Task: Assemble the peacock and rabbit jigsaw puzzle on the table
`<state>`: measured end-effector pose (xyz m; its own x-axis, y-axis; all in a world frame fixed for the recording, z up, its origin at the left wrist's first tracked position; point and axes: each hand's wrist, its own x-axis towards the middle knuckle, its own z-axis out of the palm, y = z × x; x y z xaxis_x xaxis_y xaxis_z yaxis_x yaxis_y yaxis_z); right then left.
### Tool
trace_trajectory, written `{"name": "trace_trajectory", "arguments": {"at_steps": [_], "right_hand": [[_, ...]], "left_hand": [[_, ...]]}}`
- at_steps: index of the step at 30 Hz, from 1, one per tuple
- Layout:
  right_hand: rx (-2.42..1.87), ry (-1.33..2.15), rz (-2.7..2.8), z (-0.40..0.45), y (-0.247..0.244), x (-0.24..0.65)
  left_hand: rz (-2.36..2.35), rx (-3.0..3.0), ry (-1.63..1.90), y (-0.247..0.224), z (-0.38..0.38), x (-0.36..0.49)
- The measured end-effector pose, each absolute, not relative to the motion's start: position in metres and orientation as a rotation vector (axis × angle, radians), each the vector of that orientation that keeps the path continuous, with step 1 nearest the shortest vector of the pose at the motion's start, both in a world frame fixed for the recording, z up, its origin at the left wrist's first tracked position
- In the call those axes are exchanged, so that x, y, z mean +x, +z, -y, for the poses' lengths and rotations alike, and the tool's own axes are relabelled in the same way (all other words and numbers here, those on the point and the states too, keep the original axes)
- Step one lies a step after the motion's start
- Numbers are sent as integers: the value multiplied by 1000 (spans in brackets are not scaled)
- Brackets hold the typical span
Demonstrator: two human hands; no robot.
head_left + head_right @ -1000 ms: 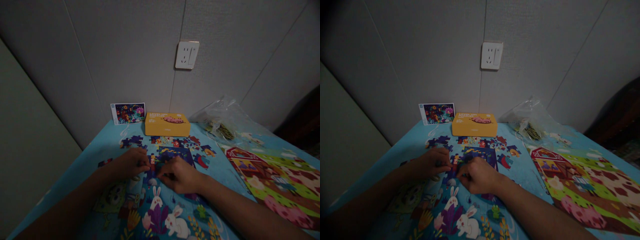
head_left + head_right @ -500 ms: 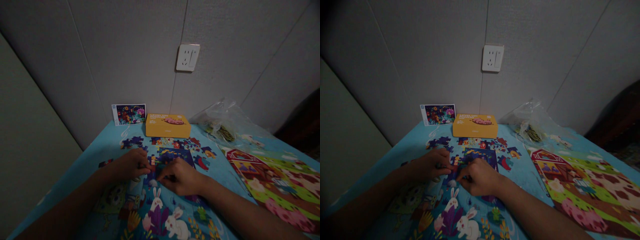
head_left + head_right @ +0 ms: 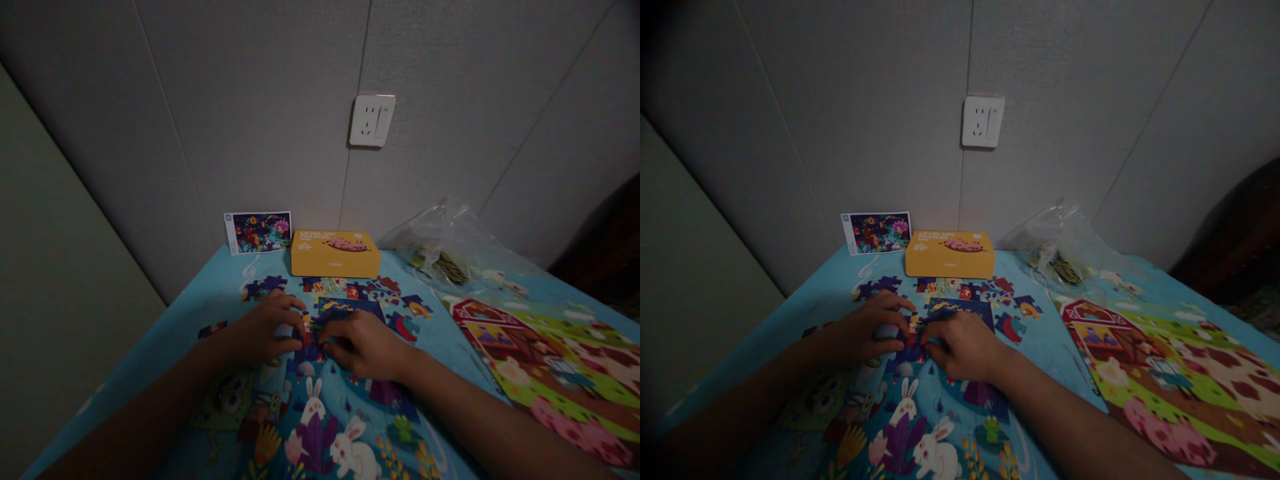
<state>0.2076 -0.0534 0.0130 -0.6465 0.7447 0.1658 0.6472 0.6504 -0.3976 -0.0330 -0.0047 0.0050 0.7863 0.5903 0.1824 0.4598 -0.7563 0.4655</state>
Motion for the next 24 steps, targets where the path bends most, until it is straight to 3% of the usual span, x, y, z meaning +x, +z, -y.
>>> {"name": "trace_trajectory", "arguments": {"at_steps": [15,21,24], "right_hand": [[-941,564,2611,56,16,210],[-1069,1280,1896,43,-1,214],[-1066,1415,1623,37,-3,218]], "left_hand": [[-789,2624,397,7,5,-33],[-779,2624,407,4,4,-35],[-778,2619,417,4,5,-35]]}}
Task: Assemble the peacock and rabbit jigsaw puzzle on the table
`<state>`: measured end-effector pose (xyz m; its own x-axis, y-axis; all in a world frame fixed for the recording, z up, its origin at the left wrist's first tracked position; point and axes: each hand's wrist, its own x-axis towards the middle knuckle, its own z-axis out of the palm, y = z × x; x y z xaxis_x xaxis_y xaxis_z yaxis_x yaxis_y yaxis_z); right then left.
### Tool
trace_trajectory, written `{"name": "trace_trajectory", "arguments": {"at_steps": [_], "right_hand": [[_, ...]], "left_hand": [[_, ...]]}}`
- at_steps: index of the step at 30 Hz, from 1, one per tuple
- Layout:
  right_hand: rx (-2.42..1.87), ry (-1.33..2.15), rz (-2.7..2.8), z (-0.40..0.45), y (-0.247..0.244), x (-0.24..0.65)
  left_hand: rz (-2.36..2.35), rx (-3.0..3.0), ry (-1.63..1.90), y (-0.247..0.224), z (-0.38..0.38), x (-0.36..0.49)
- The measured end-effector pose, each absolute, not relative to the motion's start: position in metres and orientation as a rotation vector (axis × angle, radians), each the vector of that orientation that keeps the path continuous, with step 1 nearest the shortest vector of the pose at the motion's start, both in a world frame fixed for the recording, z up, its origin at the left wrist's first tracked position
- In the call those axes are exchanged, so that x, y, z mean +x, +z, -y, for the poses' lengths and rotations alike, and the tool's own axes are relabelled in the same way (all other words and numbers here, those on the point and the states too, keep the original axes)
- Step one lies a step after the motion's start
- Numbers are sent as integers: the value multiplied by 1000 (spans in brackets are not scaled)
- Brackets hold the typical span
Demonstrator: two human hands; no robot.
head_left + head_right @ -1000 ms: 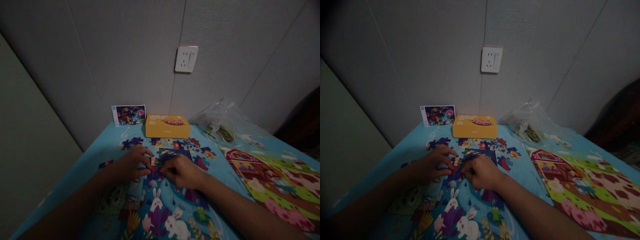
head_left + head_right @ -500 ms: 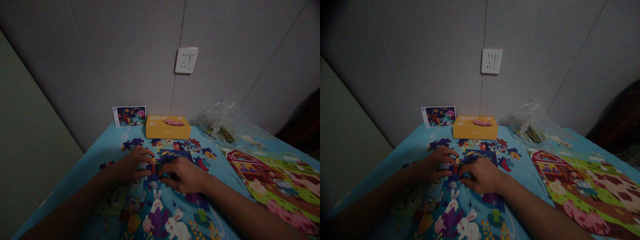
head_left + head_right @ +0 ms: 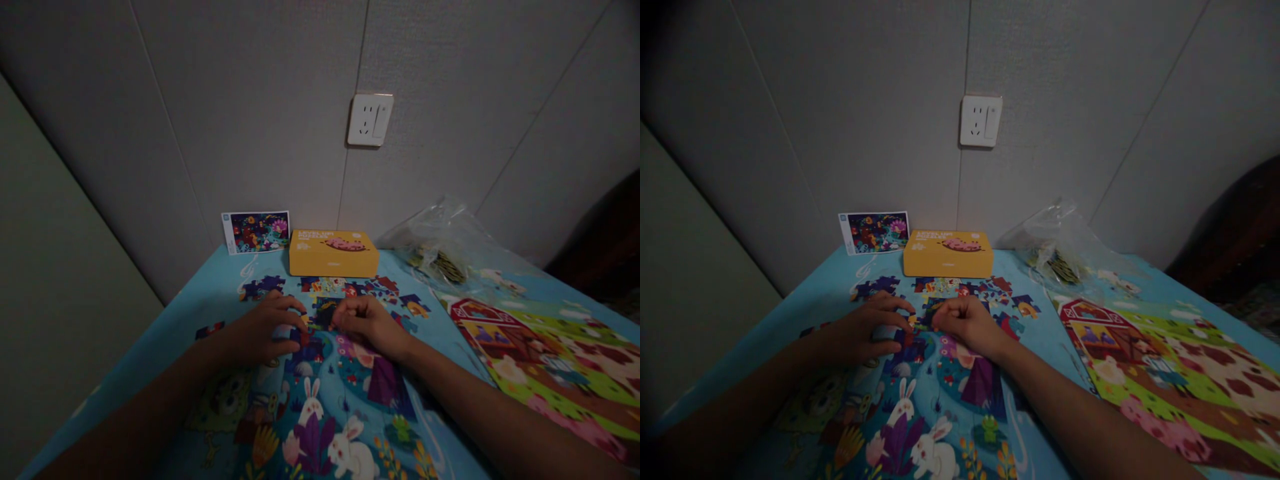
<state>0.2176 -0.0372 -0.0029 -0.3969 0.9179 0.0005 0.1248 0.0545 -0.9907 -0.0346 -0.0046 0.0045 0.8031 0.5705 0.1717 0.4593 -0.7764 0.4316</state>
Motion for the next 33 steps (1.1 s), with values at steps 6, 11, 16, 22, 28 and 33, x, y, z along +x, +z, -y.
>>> {"name": "trace_trajectory", "arguments": {"at_steps": [6,11,16,22,28,33], "right_hand": [[-1036,1454,1560,36,-2,219],[-1033,1456,1545,36,-4,218],[-1033,1463,1577,36,-9,218],[-1089,1411,1646,37,-15,219],[-1148,1262,1930,44,-9,217],[-1034,826,2436,50,2,217]], "left_hand": [[-854,2655,544,2,-1,-33],[-1446,2540,1005,-9,-35,-53],[-2009,1875,1083,-18,-60,-85],[-1999,1757,1038,-17,-59,-92],[-1924,1824,944,-10,-55,-84],[-1769,2074,871,-14,-52,-78]]}}
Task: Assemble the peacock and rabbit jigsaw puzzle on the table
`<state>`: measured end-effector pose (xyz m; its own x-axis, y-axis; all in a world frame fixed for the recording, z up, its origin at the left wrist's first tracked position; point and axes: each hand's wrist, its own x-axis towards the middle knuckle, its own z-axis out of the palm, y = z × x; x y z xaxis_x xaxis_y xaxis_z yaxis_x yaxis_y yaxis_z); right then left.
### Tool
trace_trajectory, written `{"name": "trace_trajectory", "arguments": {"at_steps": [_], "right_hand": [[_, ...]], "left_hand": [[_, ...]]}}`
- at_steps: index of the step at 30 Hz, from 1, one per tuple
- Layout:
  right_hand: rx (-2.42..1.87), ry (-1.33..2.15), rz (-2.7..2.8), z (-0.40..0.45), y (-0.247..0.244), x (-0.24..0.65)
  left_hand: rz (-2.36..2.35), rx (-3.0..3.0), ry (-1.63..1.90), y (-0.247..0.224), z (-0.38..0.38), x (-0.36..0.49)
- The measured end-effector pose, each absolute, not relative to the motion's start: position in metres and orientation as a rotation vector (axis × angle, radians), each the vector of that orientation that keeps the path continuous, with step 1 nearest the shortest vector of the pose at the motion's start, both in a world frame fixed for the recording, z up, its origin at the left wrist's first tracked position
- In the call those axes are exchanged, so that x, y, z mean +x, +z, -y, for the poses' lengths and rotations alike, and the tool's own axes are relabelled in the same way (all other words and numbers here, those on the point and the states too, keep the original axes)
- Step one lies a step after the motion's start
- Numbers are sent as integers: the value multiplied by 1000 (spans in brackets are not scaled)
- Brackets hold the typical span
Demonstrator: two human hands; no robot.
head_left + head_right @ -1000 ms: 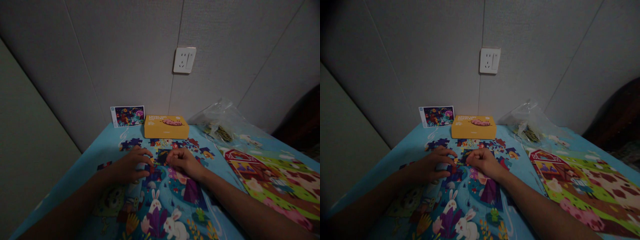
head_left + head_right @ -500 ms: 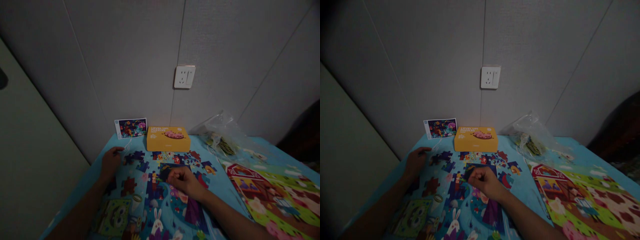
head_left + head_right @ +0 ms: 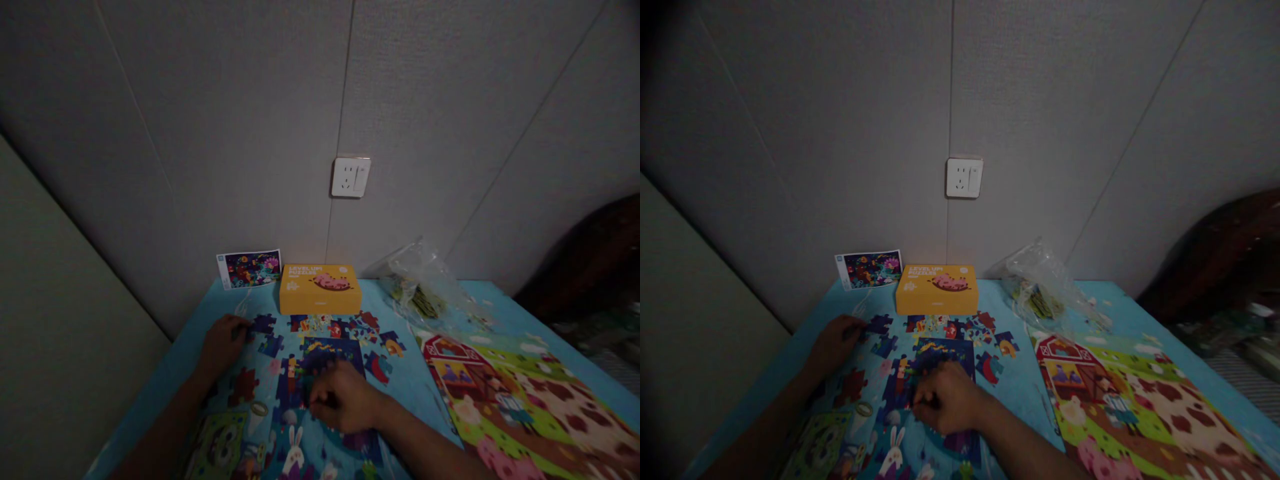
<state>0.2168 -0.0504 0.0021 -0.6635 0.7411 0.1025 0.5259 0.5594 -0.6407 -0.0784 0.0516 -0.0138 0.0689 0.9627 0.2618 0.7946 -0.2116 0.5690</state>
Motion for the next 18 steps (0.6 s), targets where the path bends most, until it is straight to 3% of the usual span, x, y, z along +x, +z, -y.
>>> {"name": "trace_trajectory", "arguments": {"at_steps": [12,18], "right_hand": [[-1067,610,2588,46,2,219],[-2008,120,2024,34,34,251]], "left_hand": [[-1628,2331,732,-30,-52,-78],[-1617,2358,720,-28,-49,-75]]}}
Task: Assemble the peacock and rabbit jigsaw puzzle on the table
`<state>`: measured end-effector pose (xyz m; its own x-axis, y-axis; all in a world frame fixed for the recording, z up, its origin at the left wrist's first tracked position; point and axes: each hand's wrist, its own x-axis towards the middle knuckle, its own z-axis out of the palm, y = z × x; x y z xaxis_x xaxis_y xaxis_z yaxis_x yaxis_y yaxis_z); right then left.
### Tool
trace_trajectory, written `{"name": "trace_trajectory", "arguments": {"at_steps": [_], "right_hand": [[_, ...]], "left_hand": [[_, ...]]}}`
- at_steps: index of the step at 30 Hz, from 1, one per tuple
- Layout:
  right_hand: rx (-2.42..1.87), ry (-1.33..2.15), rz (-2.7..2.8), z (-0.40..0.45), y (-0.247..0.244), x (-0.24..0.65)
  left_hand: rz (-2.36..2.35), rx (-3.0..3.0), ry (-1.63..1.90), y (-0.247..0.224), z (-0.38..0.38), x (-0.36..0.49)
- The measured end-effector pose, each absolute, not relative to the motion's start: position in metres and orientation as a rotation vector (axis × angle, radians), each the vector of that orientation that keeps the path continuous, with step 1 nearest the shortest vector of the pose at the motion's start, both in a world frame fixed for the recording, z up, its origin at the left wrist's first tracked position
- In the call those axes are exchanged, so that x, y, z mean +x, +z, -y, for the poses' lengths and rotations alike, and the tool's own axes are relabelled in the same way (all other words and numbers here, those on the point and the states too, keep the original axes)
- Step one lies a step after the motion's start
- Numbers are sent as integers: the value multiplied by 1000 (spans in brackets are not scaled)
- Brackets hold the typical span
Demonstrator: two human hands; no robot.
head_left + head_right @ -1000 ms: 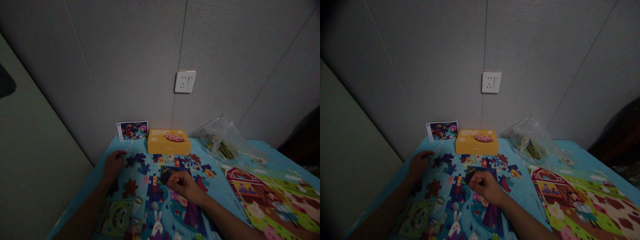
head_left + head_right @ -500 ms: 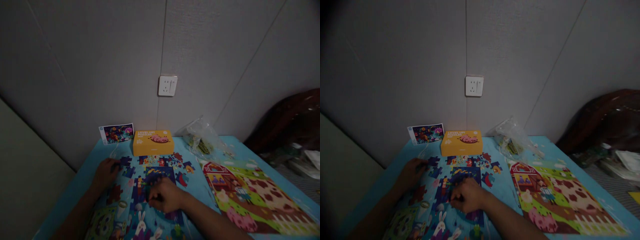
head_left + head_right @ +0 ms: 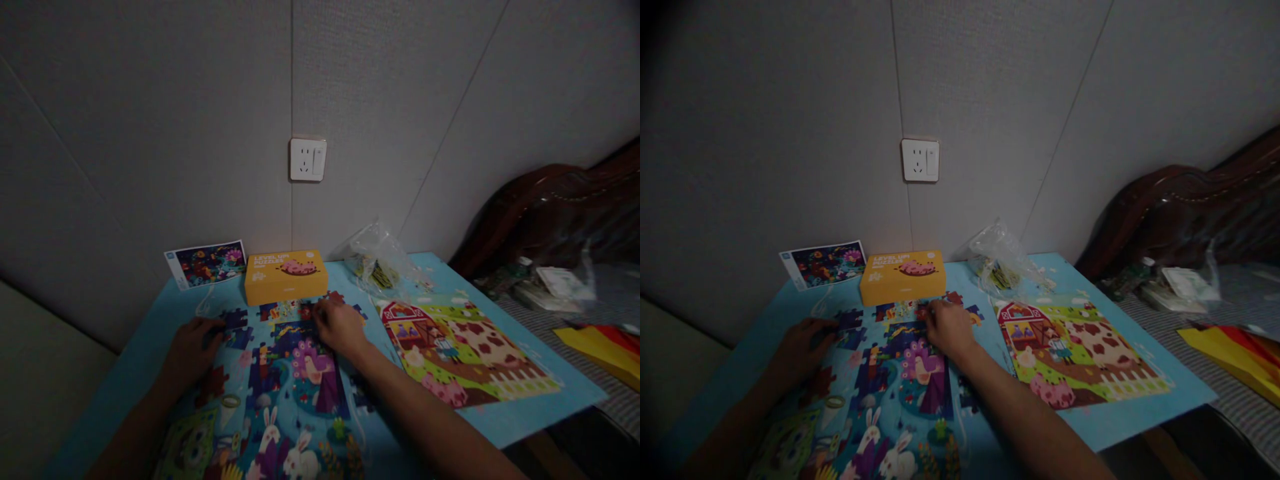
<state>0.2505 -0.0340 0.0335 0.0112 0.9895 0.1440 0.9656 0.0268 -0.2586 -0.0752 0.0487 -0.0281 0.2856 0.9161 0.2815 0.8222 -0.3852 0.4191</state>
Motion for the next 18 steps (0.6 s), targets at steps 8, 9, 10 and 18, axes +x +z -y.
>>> {"name": "trace_trajectory", "arguments": {"at_steps": [8,9,10,18], "right_hand": [[-2570,155,1758,22,29,306],[-2563,178,1767,22,27,307],[-2560,200,1771,21,25,307],[-2496,374,1713,13,22,322]], "left_hand": [[-1598,2420,739,-27,-43,-72],[-1600,2423,739,-26,-42,-71],[-1604,2425,739,-26,-42,-71],[-1617,2451,712,-27,-42,-71]]}}
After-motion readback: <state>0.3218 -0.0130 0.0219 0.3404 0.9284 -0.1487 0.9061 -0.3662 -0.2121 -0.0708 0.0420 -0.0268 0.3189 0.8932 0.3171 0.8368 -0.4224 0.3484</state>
